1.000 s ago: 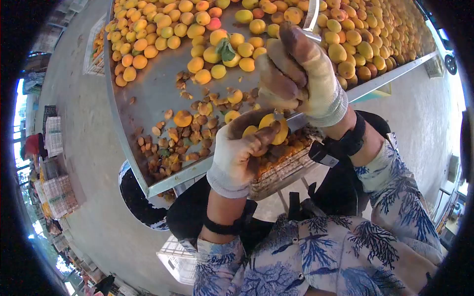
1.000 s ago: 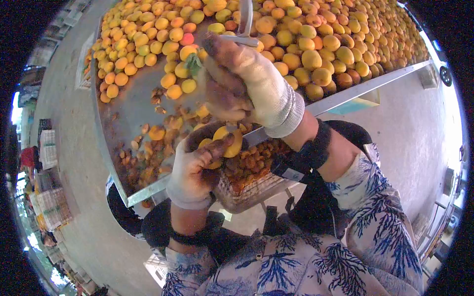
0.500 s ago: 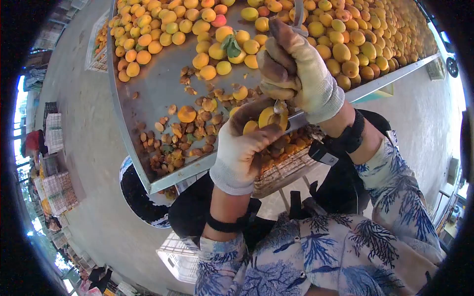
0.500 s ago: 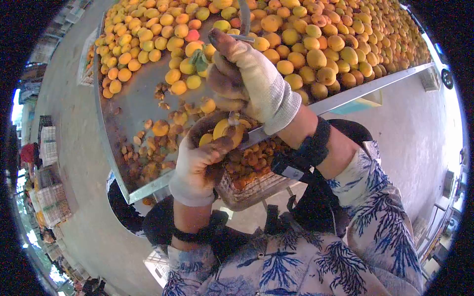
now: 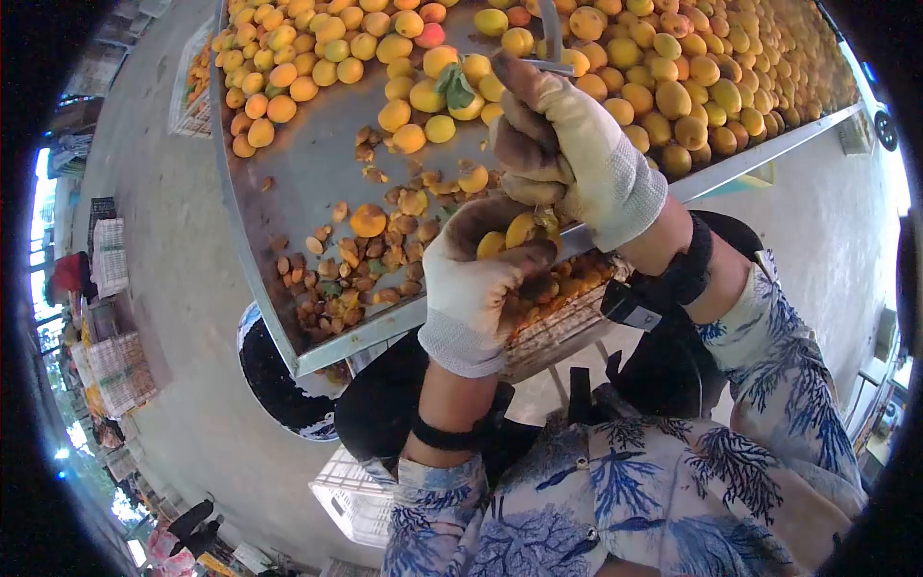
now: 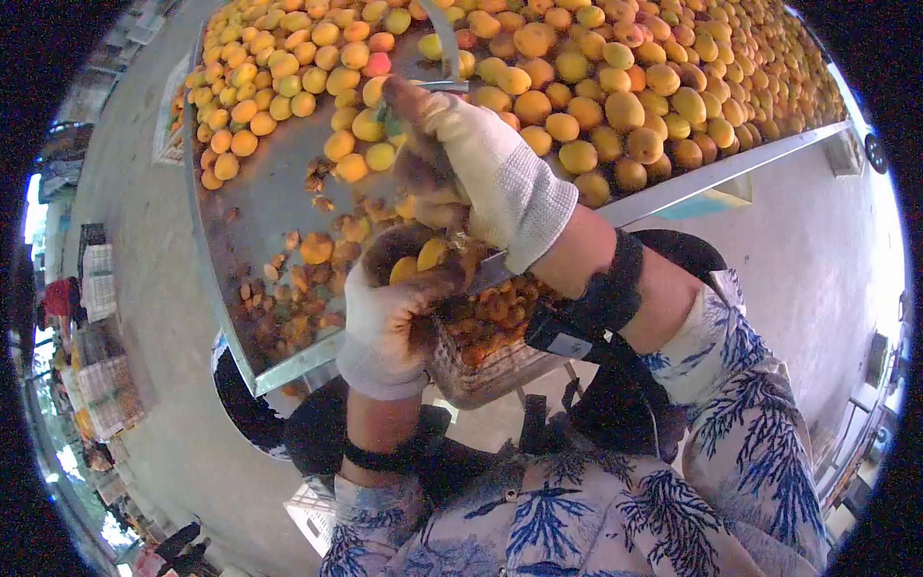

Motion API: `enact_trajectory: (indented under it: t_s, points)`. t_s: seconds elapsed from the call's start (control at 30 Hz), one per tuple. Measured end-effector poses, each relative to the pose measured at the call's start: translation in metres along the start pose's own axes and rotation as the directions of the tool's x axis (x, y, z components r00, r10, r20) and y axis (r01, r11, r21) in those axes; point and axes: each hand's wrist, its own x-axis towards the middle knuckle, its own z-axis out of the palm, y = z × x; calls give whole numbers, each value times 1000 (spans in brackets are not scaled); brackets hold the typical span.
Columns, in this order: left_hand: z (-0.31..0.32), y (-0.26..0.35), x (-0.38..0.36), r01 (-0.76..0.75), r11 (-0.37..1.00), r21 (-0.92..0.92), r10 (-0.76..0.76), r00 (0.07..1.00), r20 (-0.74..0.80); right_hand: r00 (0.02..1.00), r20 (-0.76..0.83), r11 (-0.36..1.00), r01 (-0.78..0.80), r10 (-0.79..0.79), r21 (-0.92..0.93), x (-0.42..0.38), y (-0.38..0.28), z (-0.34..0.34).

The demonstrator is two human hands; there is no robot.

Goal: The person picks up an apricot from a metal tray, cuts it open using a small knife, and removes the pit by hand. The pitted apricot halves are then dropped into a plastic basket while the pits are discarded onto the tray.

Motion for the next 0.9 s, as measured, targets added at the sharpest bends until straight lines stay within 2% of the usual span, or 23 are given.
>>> enact_trajectory:
  t_s: [0.03, 0.07, 0.1, 0.13, 0.33, 0.37, 0.43, 0.5, 0.53, 0.57, 0.6, 0.67, 0.7, 0.73, 0.77, 0.8, 0.83, 0.87, 0.9]
  points:
    - [0, 1, 1, -44, 998, 37, 44, 999, -9, 997, -70, 998, -6, 10, 69, 2, 2, -1]
    - [1, 2, 1, -87, 993, 74, 89, 996, -19, 997, -70, 998, -5, 10, 69, 2, -1, 7]
    - [2, 4, 1, -87, 993, 75, 88, 996, -21, 946, -322, 997, -22, 43, 68, -1, -7, 22]
    - [5, 7, 0, -131, 979, 154, 138, 990, -33, 830, -554, 997, -41, 73, 70, -2, -9, 30]
    - [6, 12, 3, -254, 871, 421, 292, 956, -28, 847, -532, 985, 101, -12, 138, 7, 4, 16]
    - [5, 12, 3, -293, 820, 491, 337, 942, 0, 848, -530, 986, 98, -10, 137, 8, 3, 16]
    - [6, 10, 4, -335, 798, 501, 375, 927, 24, 819, -569, 990, 4, 78, 141, 9, 1, 16]
    - [7, 10, 6, -379, 771, 512, 412, 910, 53, 798, -598, 993, -11, 78, 115, 9, 0, 18]
    - [7, 10, 7, -428, 701, 571, 463, 882, 93, 776, -626, 996, -27, 76, 87, 9, -1, 19]
    - [7, 10, 8, -472, 623, 624, 507, 851, 138, 776, -626, 996, -27, 77, 89, 8, -2, 21]
    - [8, 11, 9, -472, 622, 625, 506, 851, 140, 787, -609, 990, -14, 96, 139, 7, -5, 22]
    - [8, 12, 11, -477, 501, 722, 528, 829, 182, 797, -594, 982, 3, 111, 188, 7, -7, 20]
    - [10, 10, 10, -477, 500, 723, 526, 830, 184, 871, -490, 984, 61, 30, 169, 8, -4, 16]
    - [12, 7, 9, -457, 568, 685, 522, 843, 129, 926, -373, 980, 121, -55, 157, 8, -3, 14]
    - [13, 6, 9, -436, 633, 640, 513, 855, 75, 926, -373, 980, 122, -56, 157, 7, -2, 14]
    - [14, 7, 9, -436, 633, 639, 513, 855, 75, 957, -265, 982, 151, -116, 116, 5, 0, 14]
    - [15, 9, 10, -361, 674, 644, 462, 887, 15, 974, -150, 980, 184, -171, 75, 3, 1, 15]
    - [16, 11, 10, -283, 710, 645, 406, 912, -46, 974, -148, 980, 184, -172, 73, 3, 0, 14]
    - [16, 13, 10, -284, 710, 644, 408, 912, -47, 979, -61, 981, 195, -196, -25, 3, 0, 13]
